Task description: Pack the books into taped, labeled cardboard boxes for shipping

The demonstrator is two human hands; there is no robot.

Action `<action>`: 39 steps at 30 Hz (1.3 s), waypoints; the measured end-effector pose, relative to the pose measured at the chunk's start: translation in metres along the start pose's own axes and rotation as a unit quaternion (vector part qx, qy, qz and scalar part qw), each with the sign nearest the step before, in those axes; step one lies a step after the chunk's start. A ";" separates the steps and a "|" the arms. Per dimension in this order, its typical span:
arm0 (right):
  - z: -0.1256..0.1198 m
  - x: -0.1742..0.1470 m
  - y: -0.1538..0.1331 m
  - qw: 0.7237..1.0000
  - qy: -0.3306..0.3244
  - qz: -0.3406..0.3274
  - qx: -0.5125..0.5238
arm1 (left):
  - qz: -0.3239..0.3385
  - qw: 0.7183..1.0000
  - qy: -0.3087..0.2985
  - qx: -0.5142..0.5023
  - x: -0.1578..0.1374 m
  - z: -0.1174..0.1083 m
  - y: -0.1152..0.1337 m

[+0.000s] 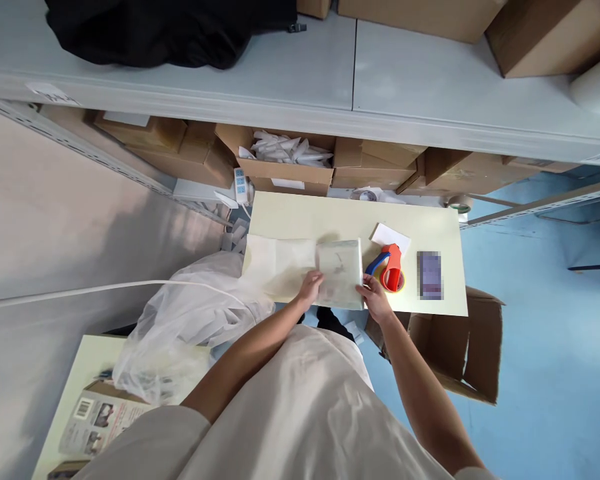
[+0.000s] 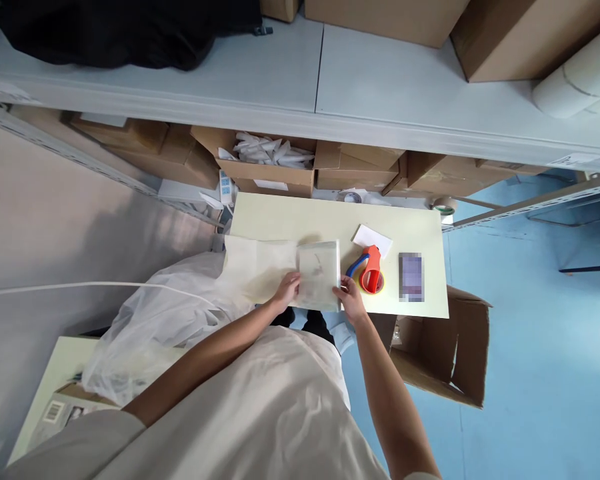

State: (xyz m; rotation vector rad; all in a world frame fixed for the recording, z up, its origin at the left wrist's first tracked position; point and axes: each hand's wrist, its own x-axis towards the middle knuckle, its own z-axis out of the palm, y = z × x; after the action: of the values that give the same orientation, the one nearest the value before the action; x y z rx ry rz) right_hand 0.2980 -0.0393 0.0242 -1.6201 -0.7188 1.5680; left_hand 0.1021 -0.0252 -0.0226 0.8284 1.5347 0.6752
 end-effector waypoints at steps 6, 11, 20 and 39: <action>0.009 -0.019 -0.016 0.994 0.048 -0.064 -0.077 | -0.003 0.998 -0.006 0.070 0.004 0.024 0.014; 0.053 -0.023 -0.021 0.983 0.044 -0.078 -0.159 | 0.009 0.996 0.016 0.085 0.007 0.003 0.027; 0.152 -0.004 0.006 0.941 0.014 -0.174 -0.289 | 0.048 0.998 -0.011 -0.033 -0.006 -0.074 0.039; 0.101 0.017 0.046 0.997 0.026 0.018 -0.069 | 0.031 0.985 0.069 0.157 -0.004 -0.106 -0.009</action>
State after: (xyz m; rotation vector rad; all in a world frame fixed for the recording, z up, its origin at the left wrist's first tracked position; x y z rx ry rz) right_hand 0.1942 -0.0373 -0.0199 -1.7769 -0.7889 1.5253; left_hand -0.0036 -0.0293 -0.0140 1.0880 1.7743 0.5517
